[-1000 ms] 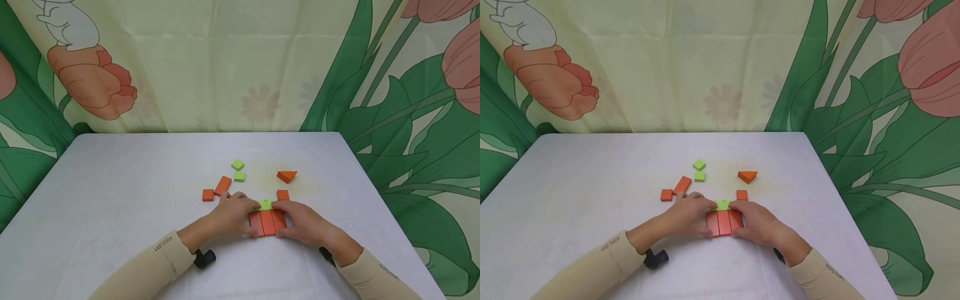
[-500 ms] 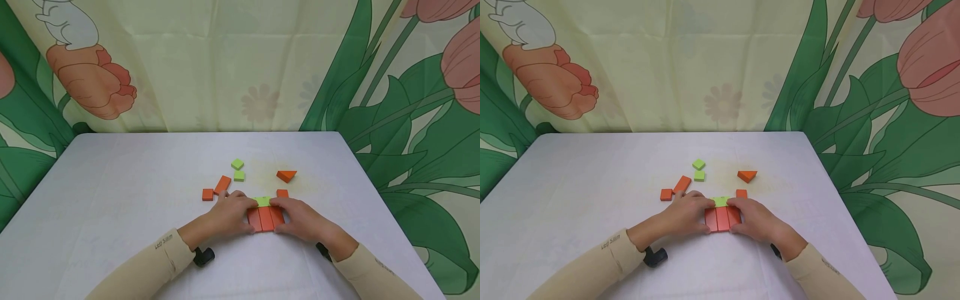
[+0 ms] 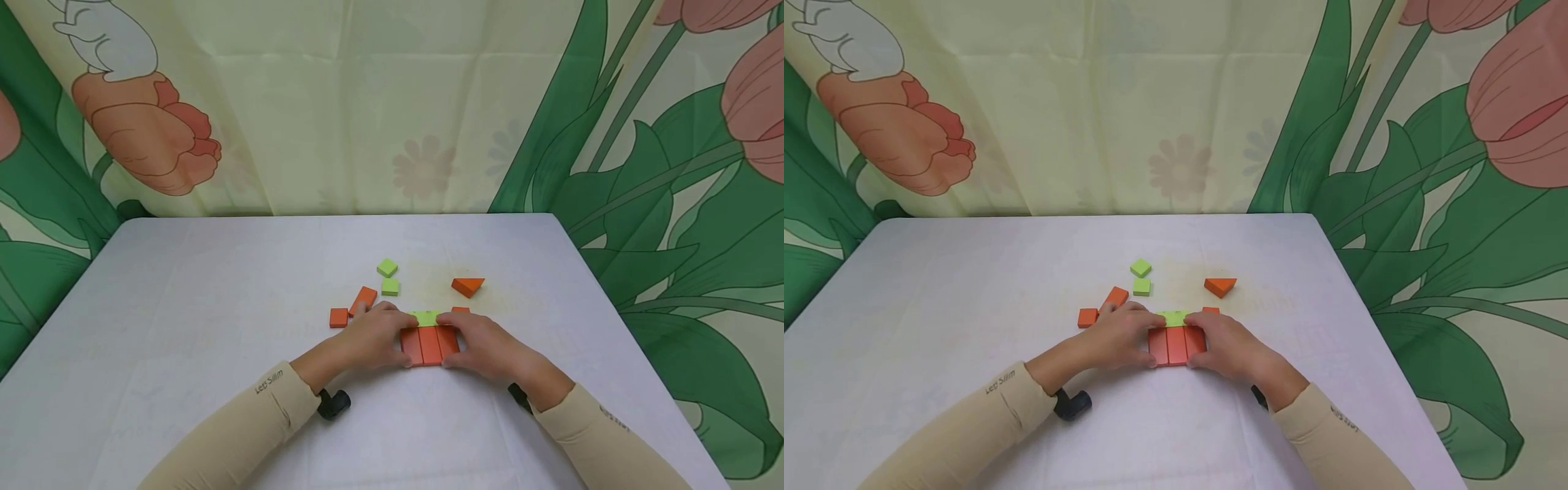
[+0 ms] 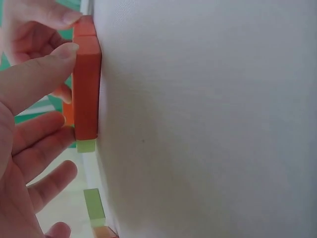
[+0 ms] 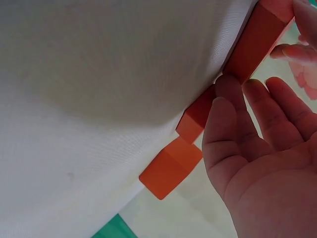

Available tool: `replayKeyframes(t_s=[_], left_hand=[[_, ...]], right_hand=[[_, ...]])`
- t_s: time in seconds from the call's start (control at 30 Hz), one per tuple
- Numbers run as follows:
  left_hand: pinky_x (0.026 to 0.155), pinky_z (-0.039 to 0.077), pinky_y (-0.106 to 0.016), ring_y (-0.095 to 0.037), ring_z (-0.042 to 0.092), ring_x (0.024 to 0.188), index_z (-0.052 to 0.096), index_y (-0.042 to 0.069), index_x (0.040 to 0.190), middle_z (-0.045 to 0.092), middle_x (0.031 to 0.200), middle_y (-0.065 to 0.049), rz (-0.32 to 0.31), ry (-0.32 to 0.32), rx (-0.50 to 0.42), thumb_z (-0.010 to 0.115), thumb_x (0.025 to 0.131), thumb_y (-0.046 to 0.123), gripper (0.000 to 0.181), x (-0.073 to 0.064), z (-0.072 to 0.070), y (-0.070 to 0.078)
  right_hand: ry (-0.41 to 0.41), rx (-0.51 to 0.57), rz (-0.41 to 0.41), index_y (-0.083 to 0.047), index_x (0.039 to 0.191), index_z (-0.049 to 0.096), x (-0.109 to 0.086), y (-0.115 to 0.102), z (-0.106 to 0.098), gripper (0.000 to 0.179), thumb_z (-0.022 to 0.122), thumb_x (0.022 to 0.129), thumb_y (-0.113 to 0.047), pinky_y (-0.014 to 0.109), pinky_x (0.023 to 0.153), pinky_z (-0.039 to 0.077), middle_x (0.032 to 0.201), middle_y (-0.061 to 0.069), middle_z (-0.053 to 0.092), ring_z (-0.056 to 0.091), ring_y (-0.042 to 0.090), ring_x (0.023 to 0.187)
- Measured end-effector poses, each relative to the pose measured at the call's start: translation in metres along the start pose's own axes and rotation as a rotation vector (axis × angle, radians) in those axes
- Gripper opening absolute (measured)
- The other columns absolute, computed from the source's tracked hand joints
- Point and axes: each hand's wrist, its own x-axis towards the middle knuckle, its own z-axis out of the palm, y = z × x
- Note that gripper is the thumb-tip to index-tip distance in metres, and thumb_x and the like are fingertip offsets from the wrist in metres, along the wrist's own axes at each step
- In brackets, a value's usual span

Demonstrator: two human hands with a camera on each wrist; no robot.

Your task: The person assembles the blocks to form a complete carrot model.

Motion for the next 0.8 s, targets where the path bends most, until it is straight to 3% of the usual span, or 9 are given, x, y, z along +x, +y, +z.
replayKeyframes(t_s=[0.27, 0.57, 0.8], left_hand=[[0.086, 0.029, -0.043, -0.019, 0.046, 0.127, 0.063, 0.018, 0.136, 0.063, 0.127, 0.009, -0.003, 0.018, -0.015, 0.083, 0.083, 0.04, 0.061, 0.0, 0.003, 0.002], [0.09, 0.031, -0.046, -0.021, 0.043, 0.13, 0.063, 0.018, 0.136, 0.063, 0.128, 0.009, -0.006, 0.008, -0.012, 0.082, 0.082, 0.042, 0.062, 0.001, -0.001, 0.002], [0.096, 0.032, -0.053, -0.025, 0.043, 0.132, 0.063, 0.018, 0.136, 0.063, 0.131, 0.004, -0.086, 0.058, -0.062, 0.078, 0.088, 0.037, 0.054, 0.01, -0.017, -0.012]], right_hand=[[0.005, -0.012, -0.022, 0.0, 0.139, 0.055, -0.001, 0.004, -0.001, 0.064, 0.082, 0.084, -0.017, 0.048, 0.104, 0.043, 0.136, 0.01, 0.058, 0.052, 0.03, 0.127], [0.012, -0.005, -0.026, 0.001, 0.139, 0.054, -0.002, 0.004, -0.001, 0.064, 0.082, 0.084, -0.016, 0.048, 0.105, 0.041, 0.136, 0.011, 0.058, 0.052, 0.03, 0.127], [0.024, 0.007, 0.041, -0.003, 0.139, 0.054, -0.003, 0.002, -0.005, 0.063, 0.081, 0.085, -0.019, 0.047, 0.101, 0.046, 0.132, 0.006, 0.059, 0.055, 0.026, 0.12]])
